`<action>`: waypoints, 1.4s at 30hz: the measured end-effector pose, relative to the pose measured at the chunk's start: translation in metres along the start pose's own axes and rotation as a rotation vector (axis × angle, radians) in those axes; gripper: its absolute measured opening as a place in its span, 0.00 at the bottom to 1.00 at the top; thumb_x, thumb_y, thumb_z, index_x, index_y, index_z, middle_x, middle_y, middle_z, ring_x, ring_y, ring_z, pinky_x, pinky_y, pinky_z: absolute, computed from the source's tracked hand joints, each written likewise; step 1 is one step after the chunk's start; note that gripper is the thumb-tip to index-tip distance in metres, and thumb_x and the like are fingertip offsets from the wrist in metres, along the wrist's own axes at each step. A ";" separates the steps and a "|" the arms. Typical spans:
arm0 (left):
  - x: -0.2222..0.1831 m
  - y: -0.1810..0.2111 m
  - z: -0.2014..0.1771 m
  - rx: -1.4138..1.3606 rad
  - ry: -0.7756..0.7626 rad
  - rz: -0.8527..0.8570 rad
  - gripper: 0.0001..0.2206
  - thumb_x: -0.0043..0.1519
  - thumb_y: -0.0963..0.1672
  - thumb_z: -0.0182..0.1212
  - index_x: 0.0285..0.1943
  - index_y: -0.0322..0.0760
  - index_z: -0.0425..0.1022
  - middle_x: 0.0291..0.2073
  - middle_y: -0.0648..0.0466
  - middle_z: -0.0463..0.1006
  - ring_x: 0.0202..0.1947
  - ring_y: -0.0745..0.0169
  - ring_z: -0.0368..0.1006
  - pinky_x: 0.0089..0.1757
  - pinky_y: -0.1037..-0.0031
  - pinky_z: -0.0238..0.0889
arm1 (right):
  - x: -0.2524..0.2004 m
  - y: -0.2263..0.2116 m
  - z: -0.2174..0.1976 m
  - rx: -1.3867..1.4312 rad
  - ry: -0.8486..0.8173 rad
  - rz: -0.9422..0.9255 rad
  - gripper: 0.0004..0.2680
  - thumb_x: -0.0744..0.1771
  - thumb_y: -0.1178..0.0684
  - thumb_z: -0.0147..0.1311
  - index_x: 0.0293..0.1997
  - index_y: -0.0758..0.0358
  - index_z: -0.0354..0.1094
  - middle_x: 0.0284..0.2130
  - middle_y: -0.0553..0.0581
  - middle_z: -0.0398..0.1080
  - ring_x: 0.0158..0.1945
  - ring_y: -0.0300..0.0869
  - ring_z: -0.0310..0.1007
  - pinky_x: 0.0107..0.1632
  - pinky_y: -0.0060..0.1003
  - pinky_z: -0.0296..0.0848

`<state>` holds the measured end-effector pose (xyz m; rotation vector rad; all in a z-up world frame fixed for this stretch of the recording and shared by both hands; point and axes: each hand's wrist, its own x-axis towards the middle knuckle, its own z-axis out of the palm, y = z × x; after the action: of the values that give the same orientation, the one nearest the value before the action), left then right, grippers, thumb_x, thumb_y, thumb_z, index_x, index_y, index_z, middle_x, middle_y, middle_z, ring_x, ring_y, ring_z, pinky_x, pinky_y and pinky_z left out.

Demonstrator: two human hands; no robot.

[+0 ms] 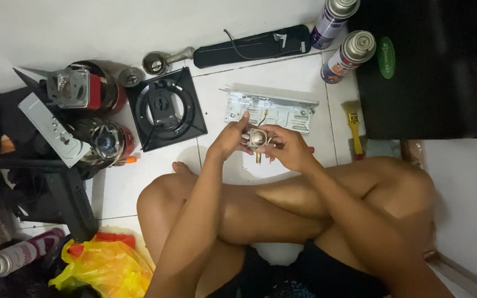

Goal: Installing a gas stove control knob assembly by fastening the valve and fitting it into the bracket.

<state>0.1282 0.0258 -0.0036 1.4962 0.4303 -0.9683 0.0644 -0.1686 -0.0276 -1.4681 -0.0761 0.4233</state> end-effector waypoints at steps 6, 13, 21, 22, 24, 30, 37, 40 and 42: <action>-0.001 -0.001 -0.001 -0.023 -0.049 -0.009 0.33 0.70 0.55 0.46 0.61 0.12 0.66 0.45 0.31 0.72 0.33 0.38 0.80 0.32 0.60 0.81 | 0.001 0.007 0.000 0.023 0.026 -0.070 0.20 0.64 0.67 0.62 0.64 0.73 0.63 0.38 0.66 0.74 0.33 0.44 0.78 0.29 0.36 0.83; 0.008 -0.008 -0.001 -0.005 -0.029 0.017 0.28 0.70 0.52 0.49 0.54 0.12 0.70 0.37 0.32 0.74 0.27 0.39 0.80 0.28 0.60 0.81 | 0.002 0.022 -0.001 0.151 0.014 -0.022 0.26 0.62 0.69 0.65 0.67 0.70 0.61 0.44 0.66 0.73 0.43 0.46 0.77 0.37 0.41 0.86; 0.082 -0.059 -0.055 0.334 0.334 0.146 0.15 0.64 0.51 0.57 0.48 0.40 0.83 0.33 0.45 0.82 0.27 0.52 0.81 0.35 0.63 0.76 | 0.008 0.031 -0.012 0.227 -0.012 0.004 0.19 0.65 0.68 0.60 0.64 0.75 0.63 0.39 0.68 0.73 0.31 0.47 0.79 0.33 0.42 0.86; 0.078 -0.050 -0.058 0.336 0.334 0.148 0.15 0.64 0.51 0.57 0.48 0.40 0.83 0.33 0.45 0.82 0.27 0.52 0.81 0.35 0.63 0.76 | 0.008 0.031 -0.010 0.227 -0.012 0.001 0.19 0.65 0.68 0.60 0.64 0.75 0.63 0.39 0.68 0.73 0.31 0.47 0.79 0.33 0.42 0.86; 0.070 -0.028 -0.063 0.306 0.610 0.299 0.12 0.64 0.45 0.58 0.55 0.44 0.78 0.46 0.46 0.81 0.39 0.52 0.79 0.44 0.62 0.73 | 0.008 0.027 -0.008 0.252 -0.053 0.035 0.17 0.66 0.69 0.57 0.63 0.76 0.64 0.37 0.66 0.72 0.30 0.47 0.79 0.32 0.43 0.85; 0.058 -0.006 -0.038 0.279 0.394 0.402 0.30 0.64 0.38 0.56 0.77 0.35 0.52 0.68 0.38 0.67 0.58 0.35 0.73 0.58 0.49 0.66 | 0.006 0.057 -0.016 0.307 -0.074 0.035 0.18 0.67 0.65 0.57 0.65 0.77 0.62 0.35 0.63 0.70 0.29 0.49 0.79 0.32 0.44 0.84; 0.102 -0.042 -0.053 0.451 0.405 0.280 0.15 0.63 0.45 0.59 0.57 0.36 0.76 0.49 0.48 0.82 0.54 0.43 0.76 0.57 0.55 0.67 | 0.018 0.058 -0.029 0.370 0.004 0.148 0.16 0.70 0.59 0.52 0.64 0.79 0.63 0.40 0.71 0.71 0.33 0.54 0.79 0.35 0.51 0.84; 0.105 -0.040 -0.054 0.429 0.413 0.285 0.13 0.62 0.50 0.66 0.47 0.41 0.82 0.40 0.47 0.83 0.47 0.44 0.79 0.49 0.59 0.71 | 0.023 0.050 -0.034 0.582 0.129 0.186 0.12 0.71 0.55 0.53 0.59 0.71 0.70 0.37 0.65 0.73 0.33 0.56 0.79 0.34 0.52 0.82; 0.099 -0.034 -0.045 0.397 0.372 0.328 0.10 0.64 0.49 0.64 0.46 0.41 0.81 0.41 0.48 0.83 0.43 0.51 0.80 0.45 0.64 0.72 | 0.020 0.053 -0.041 0.746 0.208 0.253 0.10 0.71 0.51 0.51 0.53 0.64 0.74 0.20 0.65 0.71 0.34 0.59 0.81 0.35 0.51 0.83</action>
<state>0.1737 0.0482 -0.1053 2.0459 0.2484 -0.5309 0.0828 -0.1984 -0.0881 -0.7746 0.4009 0.4371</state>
